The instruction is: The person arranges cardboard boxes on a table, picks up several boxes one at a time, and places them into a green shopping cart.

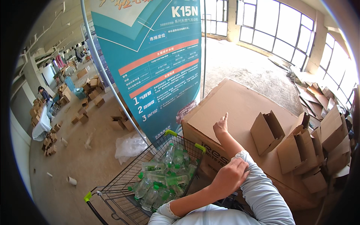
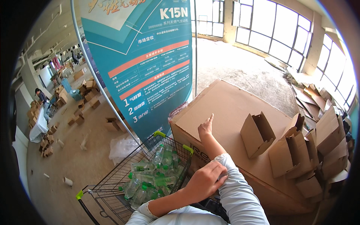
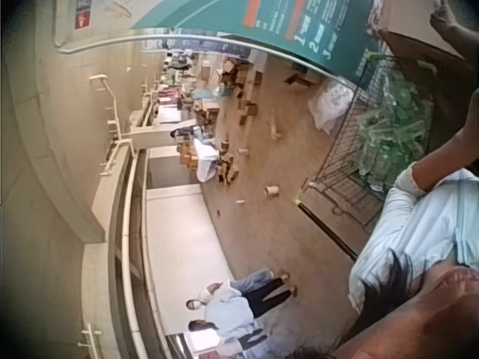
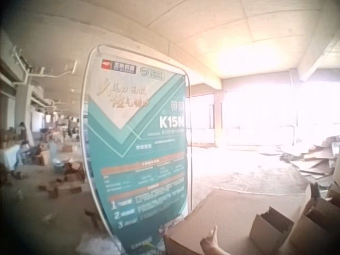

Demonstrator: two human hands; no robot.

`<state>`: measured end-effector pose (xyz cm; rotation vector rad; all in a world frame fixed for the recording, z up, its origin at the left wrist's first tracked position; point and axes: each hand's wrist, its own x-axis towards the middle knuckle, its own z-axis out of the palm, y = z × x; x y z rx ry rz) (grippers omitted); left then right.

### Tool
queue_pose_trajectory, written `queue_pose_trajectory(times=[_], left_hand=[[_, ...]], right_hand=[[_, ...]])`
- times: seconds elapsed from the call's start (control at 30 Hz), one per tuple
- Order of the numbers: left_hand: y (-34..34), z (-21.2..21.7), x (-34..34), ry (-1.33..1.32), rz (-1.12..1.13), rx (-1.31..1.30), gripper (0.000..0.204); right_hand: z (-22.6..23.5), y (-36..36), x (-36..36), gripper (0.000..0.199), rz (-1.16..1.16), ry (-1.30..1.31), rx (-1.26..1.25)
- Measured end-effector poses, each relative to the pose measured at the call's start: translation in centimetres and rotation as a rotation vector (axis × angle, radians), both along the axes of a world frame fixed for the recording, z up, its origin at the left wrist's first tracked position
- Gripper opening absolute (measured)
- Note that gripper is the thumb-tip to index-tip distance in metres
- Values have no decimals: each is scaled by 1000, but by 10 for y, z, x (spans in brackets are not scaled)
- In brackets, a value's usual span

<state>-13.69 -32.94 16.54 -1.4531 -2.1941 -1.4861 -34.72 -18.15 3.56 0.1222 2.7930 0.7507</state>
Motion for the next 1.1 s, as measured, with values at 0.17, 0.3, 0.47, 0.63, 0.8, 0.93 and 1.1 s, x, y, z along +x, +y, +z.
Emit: queue_pose_trajectory(times=[0.17,0.3,0.47,0.63,0.8,0.93,1.1], left_hand=[[0,-3,-14,-138,-56,-21,10],[-9,-4,-14,-502,-337,57,7],[-29,8,-4,-574,-448,84,7],[-42,-13,-36,-534,-160,193,14],[-51,-20,-34,-376,67,304,38],[-42,-31,-43,57,292,211,37],[-41,-31,-40,-235,203,229,20]], right_hand=[[1,3,-1,28,-20,29,97],[1,6,-6,32,-22,113,160],[18,13,-26,41,-259,317,-352],[48,50,-65,38,-659,510,-1878],[71,56,-88,24,-935,708,-2372],[61,59,-95,16,-1097,913,-2339],[43,83,-101,11,-1230,1257,-2226]])
